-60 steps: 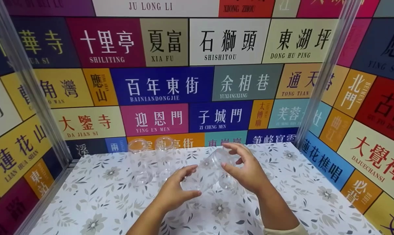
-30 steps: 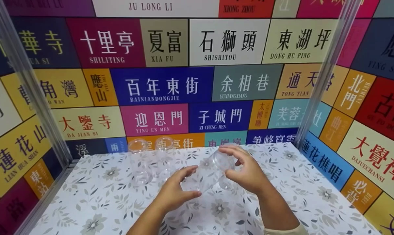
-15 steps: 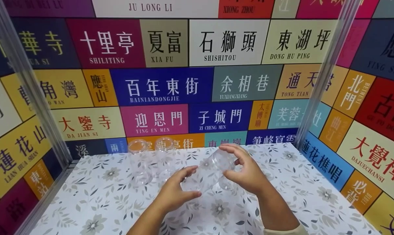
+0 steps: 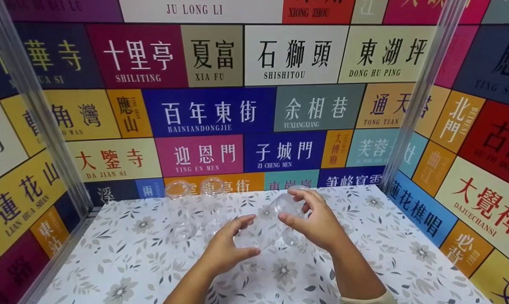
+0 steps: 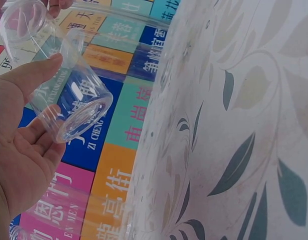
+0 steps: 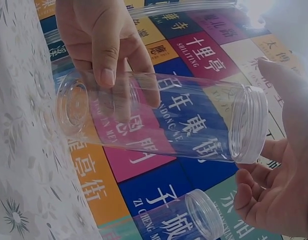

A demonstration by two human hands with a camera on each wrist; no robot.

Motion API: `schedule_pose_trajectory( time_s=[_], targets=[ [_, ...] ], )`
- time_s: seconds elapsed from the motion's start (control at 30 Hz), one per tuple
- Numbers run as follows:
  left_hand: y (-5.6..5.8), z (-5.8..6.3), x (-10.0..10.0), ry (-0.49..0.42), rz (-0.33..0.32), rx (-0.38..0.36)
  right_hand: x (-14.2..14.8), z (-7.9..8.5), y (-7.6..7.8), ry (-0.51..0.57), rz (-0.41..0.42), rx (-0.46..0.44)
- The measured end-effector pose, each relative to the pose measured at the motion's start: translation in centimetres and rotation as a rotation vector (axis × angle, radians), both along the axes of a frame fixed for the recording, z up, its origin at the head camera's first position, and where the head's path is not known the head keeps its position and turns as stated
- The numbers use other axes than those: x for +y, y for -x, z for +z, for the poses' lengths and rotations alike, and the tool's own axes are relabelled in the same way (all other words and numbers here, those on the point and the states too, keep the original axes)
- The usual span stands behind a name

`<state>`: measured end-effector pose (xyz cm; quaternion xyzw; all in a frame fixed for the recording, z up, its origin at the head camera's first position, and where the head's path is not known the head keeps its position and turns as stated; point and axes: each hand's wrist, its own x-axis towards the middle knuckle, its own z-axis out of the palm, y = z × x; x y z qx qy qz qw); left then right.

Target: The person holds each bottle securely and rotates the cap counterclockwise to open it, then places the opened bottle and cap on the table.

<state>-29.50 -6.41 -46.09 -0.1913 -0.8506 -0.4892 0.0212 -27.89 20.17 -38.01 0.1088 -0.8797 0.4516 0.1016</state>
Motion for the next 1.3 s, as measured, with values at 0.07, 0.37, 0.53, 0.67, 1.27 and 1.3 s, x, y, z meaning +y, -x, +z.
schedule_pose_trajectory(
  time_s=[0.07,0.37,0.53,0.67,1.27,1.3],
  targets=[
    [0.01,0.06,-0.02,0.003,0.001,-0.004,-0.01,-0.02,0.02,-0.003,-0.001,0.006],
    [0.01,0.11,-0.03,0.003,0.003,-0.02,0.17,-0.11,-0.03,0.021,0.028,0.055],
    [0.1,0.11,-0.06,0.0,0.005,-0.023,0.21,-0.06,-0.08,0.057,0.064,0.09],
    [0.14,-0.01,-0.08,-0.012,-0.003,-0.011,0.22,-0.12,-0.07,0.08,0.088,0.106],
    [0.69,-0.49,-0.32,-0.11,0.007,-0.067,0.3,0.04,-0.17,0.191,0.085,0.071],
    [0.72,-0.48,-0.33,-0.114,0.011,-0.066,0.31,0.08,-0.13,0.198,0.089,0.069]
  ],
)
